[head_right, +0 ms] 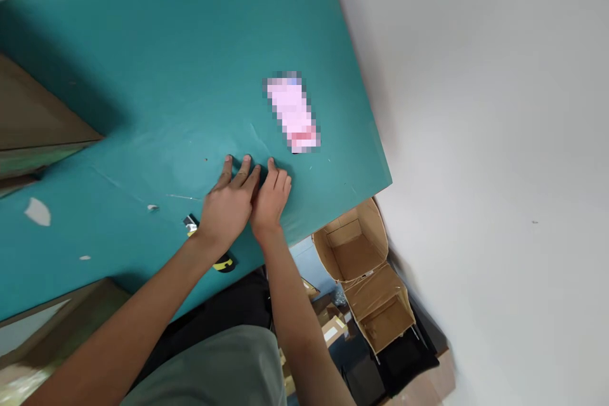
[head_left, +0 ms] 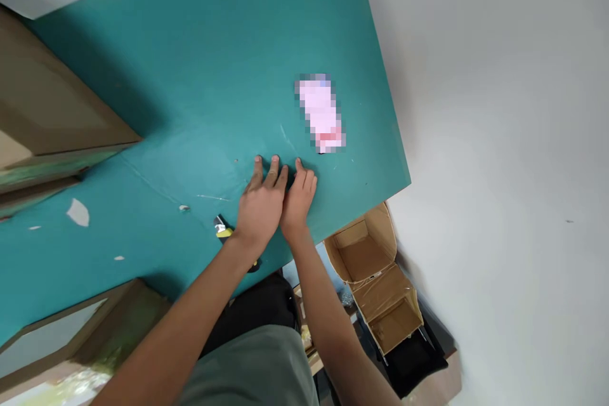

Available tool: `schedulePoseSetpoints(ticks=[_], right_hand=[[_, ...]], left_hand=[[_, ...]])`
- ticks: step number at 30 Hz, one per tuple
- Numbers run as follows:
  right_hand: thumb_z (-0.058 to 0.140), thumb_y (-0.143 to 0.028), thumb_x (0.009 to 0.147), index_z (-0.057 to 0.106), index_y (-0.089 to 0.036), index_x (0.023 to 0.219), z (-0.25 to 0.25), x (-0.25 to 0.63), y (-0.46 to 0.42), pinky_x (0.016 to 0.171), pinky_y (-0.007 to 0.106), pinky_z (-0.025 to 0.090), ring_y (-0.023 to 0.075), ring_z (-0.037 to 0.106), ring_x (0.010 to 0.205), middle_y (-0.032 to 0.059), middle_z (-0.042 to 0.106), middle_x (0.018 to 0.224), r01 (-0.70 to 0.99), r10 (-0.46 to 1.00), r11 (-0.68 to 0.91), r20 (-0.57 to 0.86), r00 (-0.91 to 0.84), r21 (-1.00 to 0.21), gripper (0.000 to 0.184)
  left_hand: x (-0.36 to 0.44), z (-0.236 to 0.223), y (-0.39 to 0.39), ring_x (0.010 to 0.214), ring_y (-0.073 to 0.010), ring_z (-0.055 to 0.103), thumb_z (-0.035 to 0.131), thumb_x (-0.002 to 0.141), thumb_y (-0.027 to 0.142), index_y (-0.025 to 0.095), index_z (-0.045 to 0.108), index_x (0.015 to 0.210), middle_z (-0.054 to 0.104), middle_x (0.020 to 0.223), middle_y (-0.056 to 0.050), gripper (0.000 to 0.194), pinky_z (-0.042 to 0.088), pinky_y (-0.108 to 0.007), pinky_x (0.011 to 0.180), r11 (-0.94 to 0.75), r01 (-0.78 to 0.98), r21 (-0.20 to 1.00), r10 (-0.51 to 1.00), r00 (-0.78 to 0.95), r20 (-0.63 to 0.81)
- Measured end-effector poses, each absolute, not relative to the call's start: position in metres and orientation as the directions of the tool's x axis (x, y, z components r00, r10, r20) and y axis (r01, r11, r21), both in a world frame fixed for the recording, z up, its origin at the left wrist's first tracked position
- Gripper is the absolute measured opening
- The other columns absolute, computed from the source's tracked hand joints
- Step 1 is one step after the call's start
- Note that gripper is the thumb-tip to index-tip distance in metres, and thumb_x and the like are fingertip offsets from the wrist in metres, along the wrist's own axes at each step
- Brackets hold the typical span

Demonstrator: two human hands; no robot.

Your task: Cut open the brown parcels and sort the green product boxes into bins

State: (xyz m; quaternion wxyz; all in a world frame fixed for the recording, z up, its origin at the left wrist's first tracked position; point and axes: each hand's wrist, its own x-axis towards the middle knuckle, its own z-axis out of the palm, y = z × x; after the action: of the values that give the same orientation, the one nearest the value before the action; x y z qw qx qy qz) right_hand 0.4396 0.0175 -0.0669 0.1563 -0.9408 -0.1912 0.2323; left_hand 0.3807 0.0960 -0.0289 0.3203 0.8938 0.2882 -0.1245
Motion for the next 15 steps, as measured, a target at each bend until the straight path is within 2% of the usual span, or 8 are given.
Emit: schedulePoseSetpoints(ticks=[4,7,10,13,15], right_hand=[[0.043,-0.021,0.118,0.043,-0.016,0.175,-0.05,0.444,0.018,0.119,0.046,0.05,0.0295,0.062,0.133,0.0217,0.067,0.144,0.37,0.463,-0.883,-0.398,0.792,-0.289,0.058],[0.044,-0.025,0.118,0.042,-0.011,0.175,-0.034,0.434,0.011,0.122,0.046,0.048,0.0306,0.058,0.142,0.0249,0.062,0.152,0.449,0.521,-0.852,-0.349,0.779,-0.269,0.059],[0.051,-0.034,0.117,0.052,-0.009,0.167,-0.024,0.405,0.0,0.12,0.044,0.049,0.0309,0.06,0.142,0.025,0.065,0.149,0.536,0.604,-0.797,-0.329,0.726,-0.278,0.055],[0.064,-0.044,0.113,0.063,-0.011,0.153,-0.025,0.364,-0.011,0.117,0.043,0.052,0.0312,0.066,0.132,0.0218,0.071,0.137,0.58,0.655,-0.756,-0.366,0.661,-0.305,0.052],[0.071,-0.05,0.11,0.065,-0.012,0.147,-0.029,0.338,-0.015,0.115,0.043,0.053,0.032,0.068,0.13,0.0212,0.072,0.134,0.598,0.671,-0.741,-0.385,0.634,-0.306,0.053]], left_hand=[[0.382,-0.031,0.101,0.176,-0.0377,0.026,0.039,0.107,0.013,0.024,0.05,0.173,0.044,0.183,-0.009,0.068,0.051,-0.06,0.132,-0.597,0.561,0.574,0.39,0.828,-0.403],[0.368,-0.02,0.109,0.174,-0.0406,0.032,0.049,0.106,0.023,0.022,0.042,0.178,0.038,0.185,-0.012,0.072,0.042,-0.064,0.137,-0.543,0.512,0.666,0.339,0.859,-0.384],[0.324,0.006,0.112,0.174,-0.042,0.031,0.056,0.106,0.036,0.021,0.035,0.181,0.031,0.187,-0.015,0.079,0.032,-0.069,0.141,-0.519,0.467,0.716,0.405,0.872,-0.275],[0.246,0.038,0.11,0.176,-0.039,0.024,0.05,0.111,0.038,0.022,0.034,0.181,0.032,0.187,-0.013,0.074,0.023,-0.069,0.144,-0.529,0.439,0.726,0.489,0.857,-0.162],[0.182,0.055,0.11,0.177,-0.0378,0.02,0.047,0.113,0.041,0.027,0.031,0.182,0.034,0.187,-0.01,0.072,0.019,-0.072,0.144,-0.515,0.462,0.722,0.575,0.811,-0.109]])
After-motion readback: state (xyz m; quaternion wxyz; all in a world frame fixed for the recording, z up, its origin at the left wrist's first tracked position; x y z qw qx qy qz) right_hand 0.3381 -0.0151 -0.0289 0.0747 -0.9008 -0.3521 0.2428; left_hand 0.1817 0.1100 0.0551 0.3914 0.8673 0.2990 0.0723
